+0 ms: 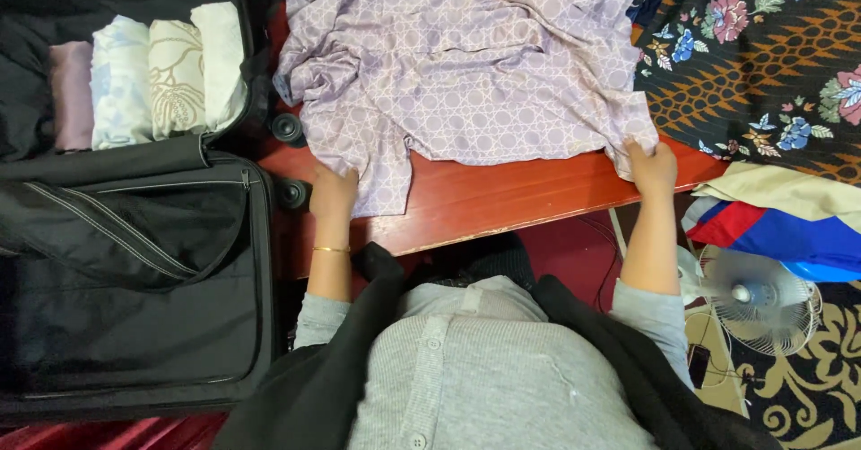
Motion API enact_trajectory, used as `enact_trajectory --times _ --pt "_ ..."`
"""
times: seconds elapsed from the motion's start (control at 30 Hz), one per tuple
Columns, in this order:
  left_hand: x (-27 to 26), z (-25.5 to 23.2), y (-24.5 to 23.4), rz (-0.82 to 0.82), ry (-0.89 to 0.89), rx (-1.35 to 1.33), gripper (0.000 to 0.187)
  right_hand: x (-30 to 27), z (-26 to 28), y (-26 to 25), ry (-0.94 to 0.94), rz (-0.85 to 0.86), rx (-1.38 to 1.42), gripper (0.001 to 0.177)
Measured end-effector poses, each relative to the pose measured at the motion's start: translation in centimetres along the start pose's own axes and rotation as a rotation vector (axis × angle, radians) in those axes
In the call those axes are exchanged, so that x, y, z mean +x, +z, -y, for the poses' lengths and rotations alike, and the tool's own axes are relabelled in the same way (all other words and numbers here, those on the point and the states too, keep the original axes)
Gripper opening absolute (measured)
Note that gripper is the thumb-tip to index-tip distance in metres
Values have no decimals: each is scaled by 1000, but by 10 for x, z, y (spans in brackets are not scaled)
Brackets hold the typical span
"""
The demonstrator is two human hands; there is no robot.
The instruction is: The person packs rolled clothes into a suitcase, then spreads out, folds, and rolls a garment before placing it into the suitcase, and begins spreading out and folding another garment on the table.
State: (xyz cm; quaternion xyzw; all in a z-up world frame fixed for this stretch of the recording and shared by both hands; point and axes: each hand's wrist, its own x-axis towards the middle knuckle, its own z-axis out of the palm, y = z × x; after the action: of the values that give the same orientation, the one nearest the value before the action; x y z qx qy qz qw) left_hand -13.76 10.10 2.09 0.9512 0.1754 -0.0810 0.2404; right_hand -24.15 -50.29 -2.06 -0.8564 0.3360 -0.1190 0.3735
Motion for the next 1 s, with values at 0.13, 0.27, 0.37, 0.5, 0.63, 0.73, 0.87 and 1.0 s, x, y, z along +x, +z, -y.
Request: enact_trajectory --times 0.13,0.27,0.37,0.5,0.63,0.73,0.87,1.0 --pt "2 5 -3 70 141 -110 47 -13 16 -29 107 94 542 38" --pt "-14 -4 -14 -131 435 -650 25 -31 46 -65 112 116 858 32" --pt "-13 -8 -40 -154 390 -1006 14 -35 55 -89 271 -15 944 26" --pt "-31 -15 -82 -309 541 -1347 20 -24 20 -109 192 13 1045 21" --pt "-18 -11 -82 -89 243 -1224 33 -16 -25 -111 48 3 432 33" --pt "-2 3 -55 146 30 -660 53 -22 -21 -110 169 90 43 44" --pt "11 12 -22 222 111 -384 91 -22 -16 -94 293 227 -88 53" --pt "21 8 -4 97 91 -410 103 -7 -31 -63 145 142 -189 61"
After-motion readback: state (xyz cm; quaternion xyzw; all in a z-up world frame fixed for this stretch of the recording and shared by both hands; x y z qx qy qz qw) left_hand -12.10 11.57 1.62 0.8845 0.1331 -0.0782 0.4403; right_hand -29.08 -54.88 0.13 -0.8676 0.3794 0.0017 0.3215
